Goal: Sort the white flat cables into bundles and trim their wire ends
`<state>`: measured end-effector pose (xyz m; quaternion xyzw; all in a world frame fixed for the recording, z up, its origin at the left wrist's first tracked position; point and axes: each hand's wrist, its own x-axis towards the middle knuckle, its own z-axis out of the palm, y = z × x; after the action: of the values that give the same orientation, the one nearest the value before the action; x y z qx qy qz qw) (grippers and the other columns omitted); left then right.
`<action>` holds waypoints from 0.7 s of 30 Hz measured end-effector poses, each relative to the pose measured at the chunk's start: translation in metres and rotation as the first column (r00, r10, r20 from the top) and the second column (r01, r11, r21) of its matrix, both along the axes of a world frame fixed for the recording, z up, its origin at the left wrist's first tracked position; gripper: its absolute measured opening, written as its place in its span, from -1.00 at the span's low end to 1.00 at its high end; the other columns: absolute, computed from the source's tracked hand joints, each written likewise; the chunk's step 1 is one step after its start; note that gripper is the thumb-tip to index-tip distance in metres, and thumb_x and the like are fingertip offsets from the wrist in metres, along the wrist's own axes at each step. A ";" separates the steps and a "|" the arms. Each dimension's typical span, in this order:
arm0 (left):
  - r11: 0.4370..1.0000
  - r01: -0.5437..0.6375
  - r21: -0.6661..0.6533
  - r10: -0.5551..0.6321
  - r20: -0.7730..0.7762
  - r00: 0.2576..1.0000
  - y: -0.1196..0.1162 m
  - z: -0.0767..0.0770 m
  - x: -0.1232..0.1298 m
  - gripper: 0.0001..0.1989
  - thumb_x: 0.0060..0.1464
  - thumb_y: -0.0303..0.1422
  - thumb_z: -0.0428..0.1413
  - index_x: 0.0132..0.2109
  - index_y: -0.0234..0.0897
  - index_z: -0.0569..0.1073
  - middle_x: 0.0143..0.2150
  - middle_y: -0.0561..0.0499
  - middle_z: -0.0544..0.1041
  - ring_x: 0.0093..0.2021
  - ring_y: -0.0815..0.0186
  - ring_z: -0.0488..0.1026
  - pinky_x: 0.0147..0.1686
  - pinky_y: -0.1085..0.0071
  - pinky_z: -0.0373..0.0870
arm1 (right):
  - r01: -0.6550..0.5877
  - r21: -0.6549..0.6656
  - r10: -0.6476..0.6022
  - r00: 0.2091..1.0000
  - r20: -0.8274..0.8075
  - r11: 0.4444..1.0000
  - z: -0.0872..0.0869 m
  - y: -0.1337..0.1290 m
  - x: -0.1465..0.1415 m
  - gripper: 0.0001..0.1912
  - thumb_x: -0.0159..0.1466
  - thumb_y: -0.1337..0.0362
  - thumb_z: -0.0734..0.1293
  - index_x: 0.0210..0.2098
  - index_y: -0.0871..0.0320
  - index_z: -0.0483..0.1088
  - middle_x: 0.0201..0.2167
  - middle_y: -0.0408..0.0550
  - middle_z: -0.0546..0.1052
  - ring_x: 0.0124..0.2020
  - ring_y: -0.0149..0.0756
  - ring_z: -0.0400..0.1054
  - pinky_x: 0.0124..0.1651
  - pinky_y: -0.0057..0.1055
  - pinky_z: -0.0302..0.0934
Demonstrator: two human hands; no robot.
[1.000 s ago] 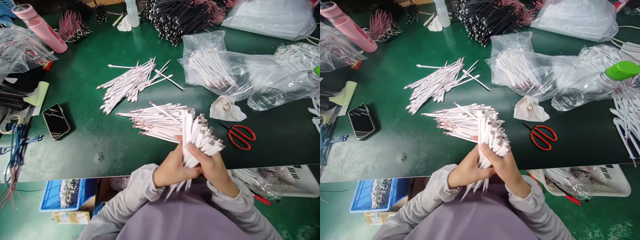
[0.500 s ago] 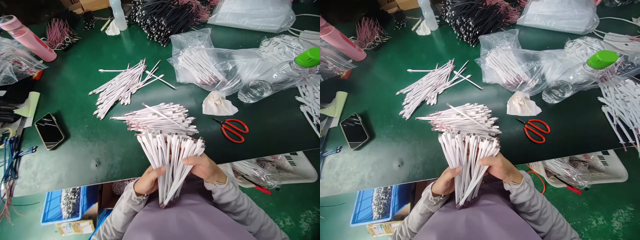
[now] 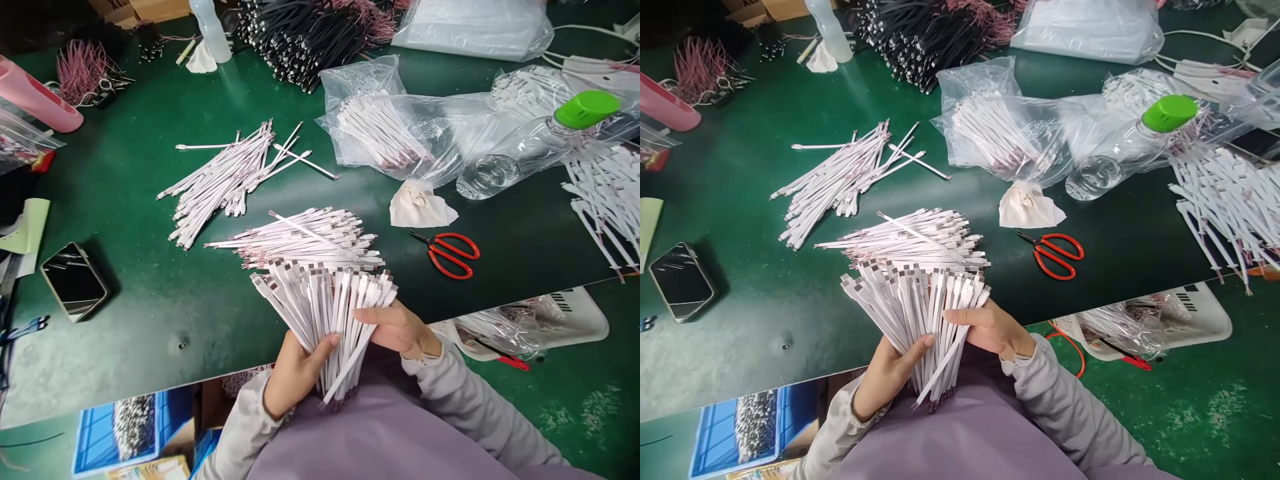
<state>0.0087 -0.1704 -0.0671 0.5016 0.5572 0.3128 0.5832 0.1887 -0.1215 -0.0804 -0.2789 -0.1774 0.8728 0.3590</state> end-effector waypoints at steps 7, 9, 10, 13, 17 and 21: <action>0.989 -0.095 -0.114 0.103 0.074 0.992 0.004 0.004 -0.006 -0.55 0.15 -0.08 0.09 -0.02 -0.36 0.53 0.02 -0.16 0.57 0.08 0.05 0.47 0.09 0.23 0.37 | 0.013 -0.047 -0.013 1.000 -0.018 0.999 0.002 0.000 0.004 -0.46 0.07 0.34 0.45 0.06 0.09 0.41 -0.01 0.02 0.55 0.12 -0.05 0.36 0.22 -0.05 0.16; 0.983 -0.125 -0.133 0.135 0.071 0.988 0.005 0.005 -0.008 -0.55 0.16 -0.08 0.08 -0.03 -0.36 0.54 0.02 -0.15 0.57 0.09 0.05 0.46 0.09 0.24 0.37 | 0.026 -0.049 -0.027 1.000 -0.014 0.998 0.003 0.000 0.004 -0.45 0.06 0.32 0.45 0.06 0.09 0.41 -0.01 0.02 0.55 0.14 -0.04 0.34 0.23 -0.04 0.14; 0.984 -0.124 -0.130 0.134 0.072 0.988 0.005 0.005 -0.008 -0.56 0.16 -0.09 0.08 -0.03 -0.36 0.54 0.03 -0.15 0.57 0.09 0.05 0.46 0.10 0.24 0.36 | 0.030 -0.049 -0.030 0.999 -0.009 0.998 0.003 0.001 0.004 -0.45 0.06 0.31 0.45 0.06 0.09 0.41 0.00 0.02 0.55 0.15 -0.03 0.33 0.24 -0.04 0.13; 0.989 -0.090 -0.115 0.099 0.076 0.992 0.007 0.005 -0.009 -0.59 0.17 -0.11 0.09 -0.04 -0.36 0.55 0.04 -0.14 0.56 0.09 0.07 0.46 0.12 0.25 0.34 | 0.030 -0.049 -0.030 0.999 0.012 0.998 0.002 0.002 0.004 -0.44 0.05 0.30 0.46 0.07 0.08 0.41 0.00 0.02 0.55 0.17 -0.03 0.32 0.25 -0.03 0.12; 0.991 -0.065 -0.115 0.075 0.088 0.993 0.009 0.002 -0.009 -0.58 0.18 -0.13 0.09 0.00 -0.37 0.53 0.06 -0.15 0.55 0.09 0.09 0.46 0.13 0.27 0.34 | 0.022 -0.025 -0.021 0.999 0.050 0.999 0.000 0.001 0.005 -0.44 0.06 0.27 0.45 0.07 0.07 0.41 0.00 0.02 0.55 0.16 -0.02 0.32 0.26 -0.01 0.11; 0.992 -0.053 -0.115 0.064 0.090 0.994 0.009 0.002 -0.011 -0.57 0.18 -0.12 0.08 0.03 -0.34 0.52 0.08 -0.14 0.54 0.12 0.07 0.44 0.13 0.26 0.33 | -0.027 0.042 0.023 0.995 0.093 0.999 -0.003 -0.001 0.011 -0.46 0.08 0.20 0.45 0.07 0.08 0.42 -0.03 0.04 0.56 0.15 -0.01 0.33 0.24 0.01 0.12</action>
<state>-0.0023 -0.1617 -0.0656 0.4362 0.5604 0.3211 0.6266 0.1997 -0.1227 -0.0833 -0.3090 -0.2160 0.8594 0.3453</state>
